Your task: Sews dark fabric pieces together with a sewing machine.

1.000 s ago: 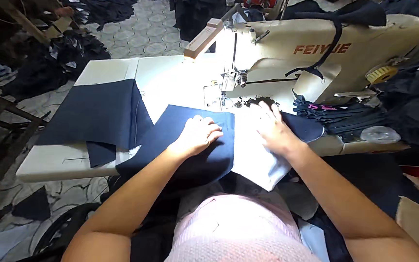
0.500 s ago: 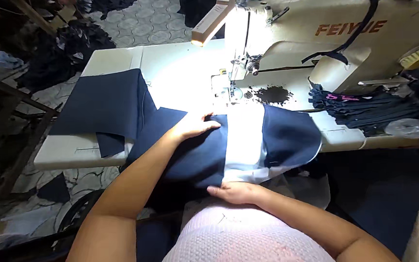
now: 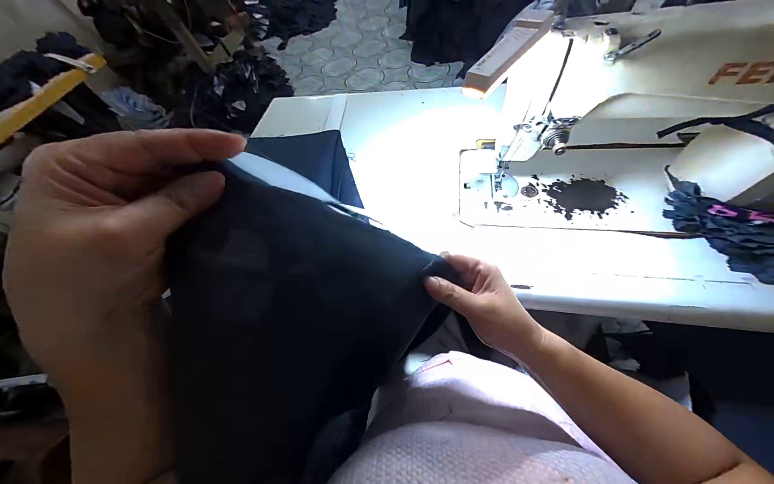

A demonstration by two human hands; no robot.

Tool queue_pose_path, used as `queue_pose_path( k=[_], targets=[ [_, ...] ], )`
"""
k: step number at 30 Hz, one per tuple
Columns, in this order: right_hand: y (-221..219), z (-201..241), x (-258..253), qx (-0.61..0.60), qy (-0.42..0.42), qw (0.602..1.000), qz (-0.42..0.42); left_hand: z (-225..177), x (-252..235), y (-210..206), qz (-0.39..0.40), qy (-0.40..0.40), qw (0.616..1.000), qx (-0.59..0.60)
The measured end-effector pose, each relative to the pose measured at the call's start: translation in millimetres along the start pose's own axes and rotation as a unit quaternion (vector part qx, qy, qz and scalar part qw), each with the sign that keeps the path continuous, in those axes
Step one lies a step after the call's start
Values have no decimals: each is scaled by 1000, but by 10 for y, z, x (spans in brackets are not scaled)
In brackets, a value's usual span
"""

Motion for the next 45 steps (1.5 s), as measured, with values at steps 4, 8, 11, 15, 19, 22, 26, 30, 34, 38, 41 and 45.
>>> queue_pose_path(
  k=[4, 8, 11, 15, 19, 22, 26, 30, 34, 38, 41, 45],
  targets=[
    [-51, -139, -31, -23, -76, 994, -78, -123, 52, -98, 23, -44, 999, -16],
    [-17, -464, 17, -56, -208, 964, -153, -165, 59, -344, 86, -86, 992, -27],
    [177, -629, 71, -5, -205, 956, -212, -111, 39, -390, 70, -66, 993, -67],
    [417, -687, 119, 55, -172, 945, -273, 308, -23, -406, 58, 33, 995, -76],
    [234, -695, 76, -10, -179, 962, -205, 352, 26, -452, 65, 56, 995, -45],
    [181, -742, 84, 9, -205, 957, -206, 135, 75, -449, 52, 5, 998, -25],
    [372, -741, 78, 86, -186, 946, -251, 60, 109, -389, 14, -11, 1000, -18],
    [515, -747, 117, 91, -171, 936, -295, 241, 92, -394, 1, 30, 999, -21],
    [576, -665, 115, 45, -126, 940, -313, 457, 38, -418, -1, 79, 996, -38],
    [601, -551, 112, 37, -61, 955, -288, 771, -52, -452, 1, 143, 989, -34],
    [378, -339, 50, 96, 56, 984, -138, 897, -121, -430, 2, 170, 985, -35],
    [223, -227, 84, 210, 123, 966, -88, 883, -174, -395, 12, 154, 986, -63]
  ],
)
Point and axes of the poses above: each hand's wrist, its own x-axis away from the middle knuckle, its own y-axis out of the back of the hand, z = x × y, the point moved 10 cm from there along -x, towards the middle knuckle, and after that the axes turned 6 degrees about y, right-handed, at the moved point
